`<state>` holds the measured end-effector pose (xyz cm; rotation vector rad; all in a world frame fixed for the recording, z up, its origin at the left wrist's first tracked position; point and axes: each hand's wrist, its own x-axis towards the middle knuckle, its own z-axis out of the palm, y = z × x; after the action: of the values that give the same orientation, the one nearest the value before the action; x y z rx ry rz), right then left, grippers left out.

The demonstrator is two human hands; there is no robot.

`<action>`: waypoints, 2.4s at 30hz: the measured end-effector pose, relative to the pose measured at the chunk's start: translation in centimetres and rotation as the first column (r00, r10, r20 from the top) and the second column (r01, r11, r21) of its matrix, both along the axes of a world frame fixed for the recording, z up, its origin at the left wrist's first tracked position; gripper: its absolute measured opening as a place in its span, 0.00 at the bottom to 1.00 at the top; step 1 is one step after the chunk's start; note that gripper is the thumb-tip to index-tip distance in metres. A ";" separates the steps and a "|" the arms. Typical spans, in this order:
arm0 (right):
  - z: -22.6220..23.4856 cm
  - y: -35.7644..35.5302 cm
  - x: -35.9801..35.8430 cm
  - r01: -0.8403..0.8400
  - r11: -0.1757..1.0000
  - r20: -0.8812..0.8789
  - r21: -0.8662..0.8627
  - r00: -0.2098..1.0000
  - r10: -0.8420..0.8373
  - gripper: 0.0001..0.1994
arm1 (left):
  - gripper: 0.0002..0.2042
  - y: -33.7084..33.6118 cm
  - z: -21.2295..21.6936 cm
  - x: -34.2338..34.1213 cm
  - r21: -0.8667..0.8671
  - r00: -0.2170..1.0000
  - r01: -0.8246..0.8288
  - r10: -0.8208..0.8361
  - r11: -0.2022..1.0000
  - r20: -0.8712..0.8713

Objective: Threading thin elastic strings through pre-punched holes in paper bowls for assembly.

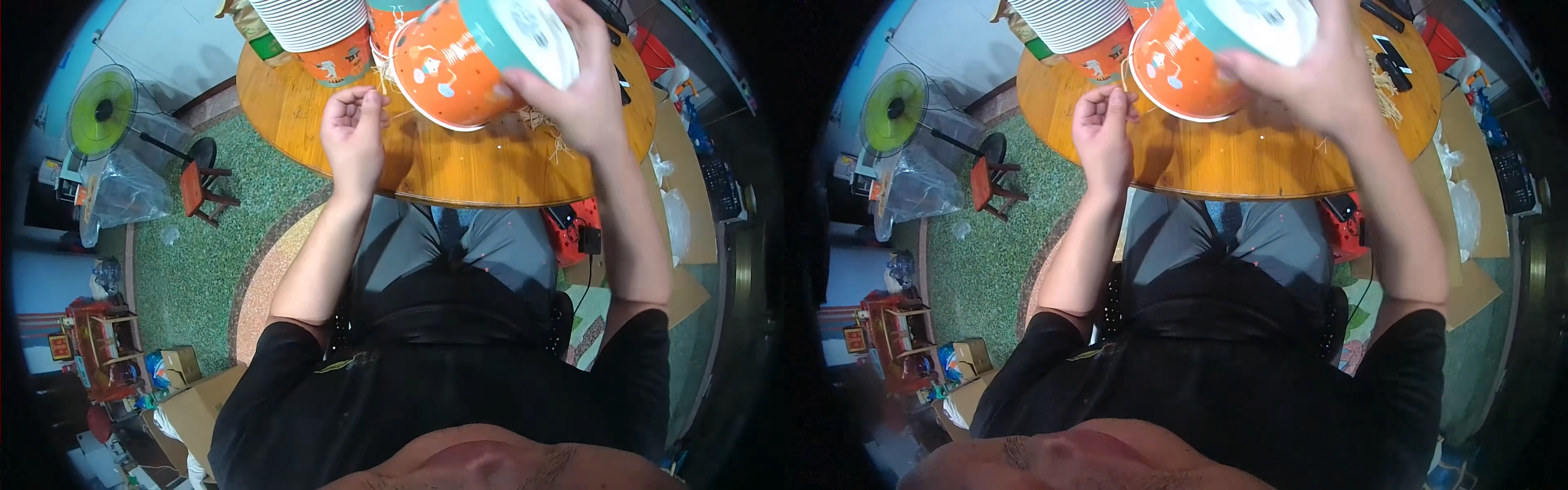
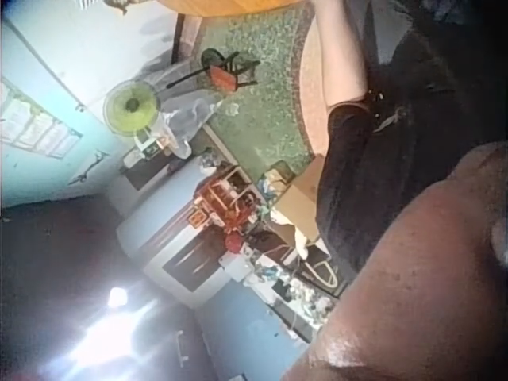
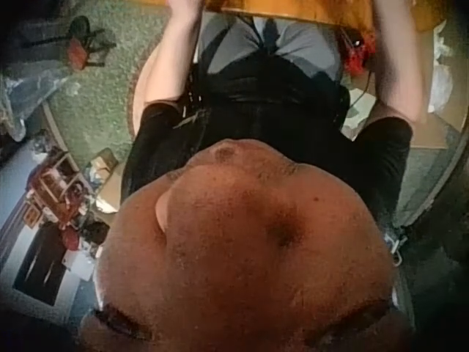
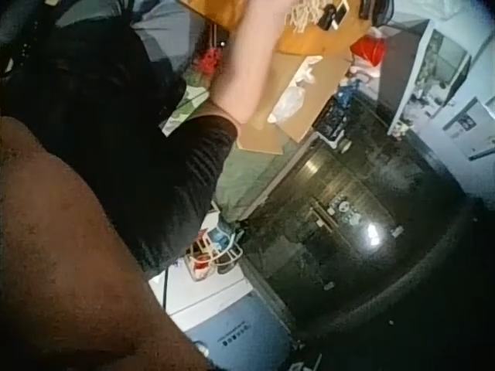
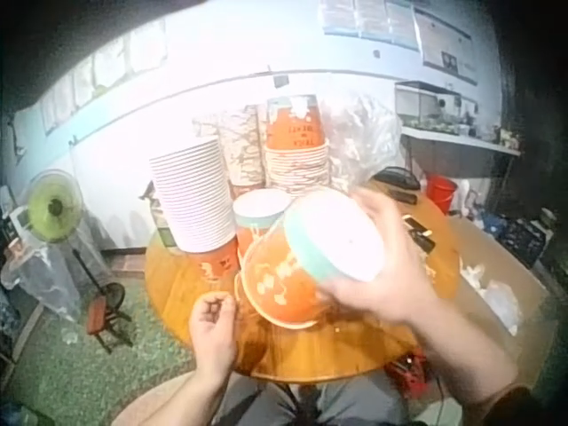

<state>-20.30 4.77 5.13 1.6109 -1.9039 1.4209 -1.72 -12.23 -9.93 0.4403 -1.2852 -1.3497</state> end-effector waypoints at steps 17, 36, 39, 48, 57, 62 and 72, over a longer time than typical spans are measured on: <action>4.6 -18.7 -5.5 0.012 0.966 -0.454 0.259 0.884 0.110 0.29 | 0.13 -0.1 -5.8 -0.3 -0.415 0.836 -0.153 0.342 0.897 0.430; 3.3 -17.3 -3.3 0.200 0.871 -0.645 0.448 0.747 0.161 0.17 | 0.10 0.0 -5.8 -0.4 -0.418 0.828 -0.138 0.336 0.898 0.448; 1.0 -18.5 -3.4 0.218 0.863 -0.689 0.456 0.701 0.187 0.16 | 0.10 0.0 -5.8 -0.8 -0.412 0.833 -0.144 0.335 0.899 0.440; 4.1 -21.4 -0.3 -0.074 0.997 -0.356 -0.006 0.932 0.067 0.24 | 0.09 0.2 -5.5 -0.4 -0.404 0.846 -0.154 0.332 0.902 0.418; 14.3 -25.6 4.7 -0.167 0.847 -0.260 0.504 0.906 0.333 0.18 | 0.09 0.7 -4.6 0.2 -0.394 0.812 -0.156 0.345 0.906 0.471; 12.8 -26.1 3.1 -0.154 0.932 -0.398 0.328 0.872 0.284 0.16 | 0.09 0.7 -4.3 -0.6 -0.389 0.833 -0.133 0.315 0.911 0.454; 14.8 -27.5 3.4 -0.276 0.857 -0.237 0.436 0.883 0.405 0.17 | 0.09 0.6 -4.5 0.1 -0.428 0.814 -0.163 0.366 0.889 0.451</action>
<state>-16.93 -22.72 19.97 2.3107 -1.8418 0.8259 -1.67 -11.67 -14.48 0.7258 -1.8077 -0.7296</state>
